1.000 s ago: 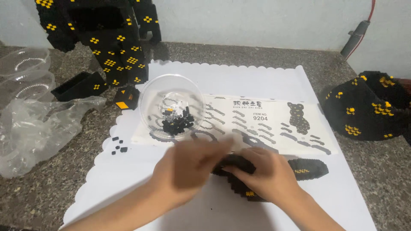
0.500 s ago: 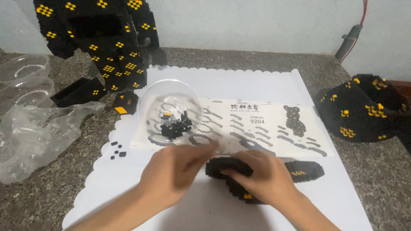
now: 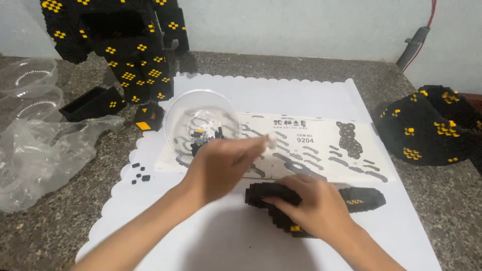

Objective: Assembling a micro-block toy figure by following a manual

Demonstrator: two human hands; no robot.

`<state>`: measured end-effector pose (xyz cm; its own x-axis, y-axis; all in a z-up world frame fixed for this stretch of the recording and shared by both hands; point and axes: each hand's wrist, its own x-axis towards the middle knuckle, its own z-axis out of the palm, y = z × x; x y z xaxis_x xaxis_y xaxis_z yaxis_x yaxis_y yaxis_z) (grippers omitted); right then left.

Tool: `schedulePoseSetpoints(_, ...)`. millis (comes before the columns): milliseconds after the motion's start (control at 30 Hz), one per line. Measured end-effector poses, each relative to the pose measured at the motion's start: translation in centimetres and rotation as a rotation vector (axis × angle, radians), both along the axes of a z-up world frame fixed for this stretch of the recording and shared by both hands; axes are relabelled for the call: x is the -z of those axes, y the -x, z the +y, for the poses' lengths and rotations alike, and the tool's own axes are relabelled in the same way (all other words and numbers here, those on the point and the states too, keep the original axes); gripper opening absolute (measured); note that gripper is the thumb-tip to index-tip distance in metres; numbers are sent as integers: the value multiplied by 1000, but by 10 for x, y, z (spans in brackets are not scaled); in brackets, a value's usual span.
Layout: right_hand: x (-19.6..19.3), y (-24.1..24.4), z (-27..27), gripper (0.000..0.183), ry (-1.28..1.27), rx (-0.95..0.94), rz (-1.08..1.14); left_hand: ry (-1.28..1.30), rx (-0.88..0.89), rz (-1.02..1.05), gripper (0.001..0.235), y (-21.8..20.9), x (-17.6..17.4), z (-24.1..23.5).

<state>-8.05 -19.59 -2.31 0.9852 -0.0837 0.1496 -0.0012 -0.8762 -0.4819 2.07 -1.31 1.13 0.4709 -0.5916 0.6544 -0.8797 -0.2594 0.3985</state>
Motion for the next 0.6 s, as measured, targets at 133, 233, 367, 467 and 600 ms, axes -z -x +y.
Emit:
schedulePoseSetpoints(133,-2,2,0,29,-14,-20,-17,-29,42,-374,20,-28,43,-15)
schedulePoseSetpoints(233,2,1,-2,26,2,-8,-41,-98,-29,411,31,-28,60,-20)
schedulePoseSetpoints(367,14,-2,-7,36,22,-169,-220,-201,25,181,25,-31,78,-18)
schedulePoseSetpoints(467,14,-1,-6,37,18,-182,-242,-198,0,175,22,-30,80,-16)
schedulePoseSetpoints(600,16,-1,-7,33,3,-138,-214,-5,175,537,19,-21,51,-9)
